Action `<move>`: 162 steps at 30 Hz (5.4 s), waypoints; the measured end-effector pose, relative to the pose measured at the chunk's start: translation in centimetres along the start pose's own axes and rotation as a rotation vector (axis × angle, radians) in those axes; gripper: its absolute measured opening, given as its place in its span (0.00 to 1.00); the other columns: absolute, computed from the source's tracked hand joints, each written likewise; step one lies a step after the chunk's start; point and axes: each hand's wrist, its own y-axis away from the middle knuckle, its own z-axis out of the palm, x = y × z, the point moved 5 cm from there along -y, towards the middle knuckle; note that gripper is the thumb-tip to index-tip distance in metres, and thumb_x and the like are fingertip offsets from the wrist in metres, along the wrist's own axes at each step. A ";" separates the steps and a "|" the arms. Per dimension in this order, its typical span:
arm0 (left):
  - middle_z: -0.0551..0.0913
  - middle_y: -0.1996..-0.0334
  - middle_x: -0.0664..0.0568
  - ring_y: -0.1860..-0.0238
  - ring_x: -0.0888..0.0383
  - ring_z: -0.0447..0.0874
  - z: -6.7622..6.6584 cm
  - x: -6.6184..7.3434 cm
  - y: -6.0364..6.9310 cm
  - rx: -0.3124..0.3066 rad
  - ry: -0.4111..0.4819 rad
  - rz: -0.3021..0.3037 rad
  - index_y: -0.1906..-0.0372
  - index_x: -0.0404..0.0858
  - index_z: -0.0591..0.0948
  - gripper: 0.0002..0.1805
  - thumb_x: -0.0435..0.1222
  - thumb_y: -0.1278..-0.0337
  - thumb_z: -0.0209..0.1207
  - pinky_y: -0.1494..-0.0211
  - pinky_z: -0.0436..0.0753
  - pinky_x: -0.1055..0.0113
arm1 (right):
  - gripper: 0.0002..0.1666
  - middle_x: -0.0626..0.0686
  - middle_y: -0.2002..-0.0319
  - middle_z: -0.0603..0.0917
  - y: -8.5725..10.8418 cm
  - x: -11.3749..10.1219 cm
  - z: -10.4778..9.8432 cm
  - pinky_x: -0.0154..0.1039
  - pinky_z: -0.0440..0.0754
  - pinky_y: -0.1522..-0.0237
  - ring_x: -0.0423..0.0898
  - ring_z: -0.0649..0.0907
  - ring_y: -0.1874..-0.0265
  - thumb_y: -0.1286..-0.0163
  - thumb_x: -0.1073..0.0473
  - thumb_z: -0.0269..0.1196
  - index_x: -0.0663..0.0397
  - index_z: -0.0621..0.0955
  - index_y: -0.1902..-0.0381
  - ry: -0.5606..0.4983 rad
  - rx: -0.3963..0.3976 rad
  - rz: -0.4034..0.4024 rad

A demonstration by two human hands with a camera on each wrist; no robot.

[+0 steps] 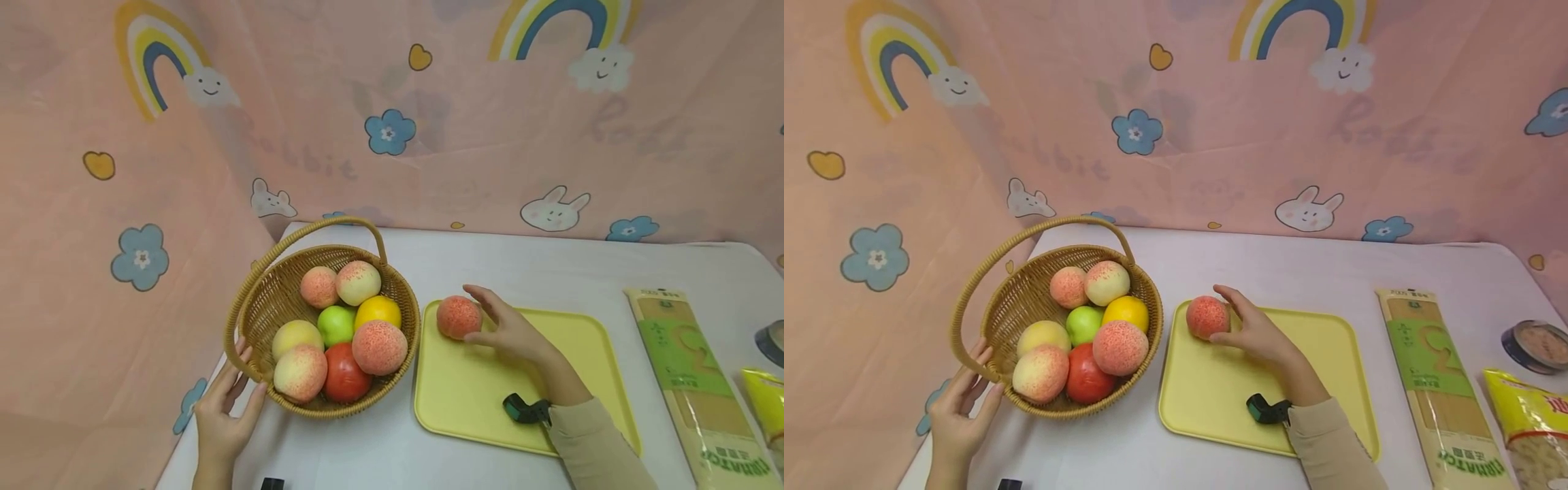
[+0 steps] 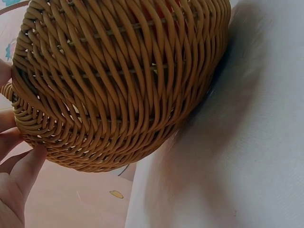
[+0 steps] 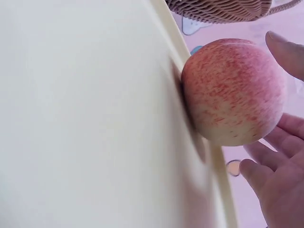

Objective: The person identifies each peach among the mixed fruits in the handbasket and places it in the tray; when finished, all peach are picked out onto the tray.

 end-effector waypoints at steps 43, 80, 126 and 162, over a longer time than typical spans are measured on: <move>0.70 0.40 0.27 0.36 0.60 0.71 -0.1 0.0 0.0 -0.012 -0.005 -0.023 0.45 0.21 0.75 0.32 0.14 0.67 0.62 0.45 0.79 0.75 | 0.47 0.50 0.29 0.63 -5.1 -15.1 6.0 0.41 0.63 0.26 0.44 0.63 0.30 0.42 0.56 0.69 0.54 0.59 0.29 0.130 -0.729 -0.206; 0.70 0.39 0.27 0.36 0.60 0.71 -0.1 -0.2 0.1 -0.001 0.012 -0.024 0.47 0.18 0.74 0.32 0.11 0.70 0.61 0.45 0.79 0.76 | 0.46 0.42 0.37 0.71 -5.0 -15.1 5.0 0.41 0.75 0.36 0.41 0.73 0.41 0.49 0.57 0.73 0.45 0.66 0.32 0.176 -0.526 -0.235; 0.71 0.39 0.30 0.36 0.63 0.71 -0.3 -0.1 0.4 -0.013 -0.035 -0.057 0.45 0.19 0.74 0.33 0.11 0.67 0.60 0.46 0.78 0.77 | 0.22 0.54 0.42 0.77 5.0 1.6 -6.2 0.17 0.72 0.42 0.27 0.74 0.44 0.30 0.63 0.55 0.65 0.72 0.39 -0.101 0.091 -0.015; 0.69 0.40 0.26 0.37 0.60 0.72 -0.1 0.1 0.1 -0.017 -0.001 0.001 0.46 0.17 0.73 0.32 0.12 0.67 0.61 0.46 0.79 0.75 | 0.31 0.64 0.33 0.66 5.2 -2.2 -6.4 0.10 0.60 0.39 0.40 0.65 0.31 0.30 0.62 0.56 0.59 0.63 0.31 0.099 0.156 -0.044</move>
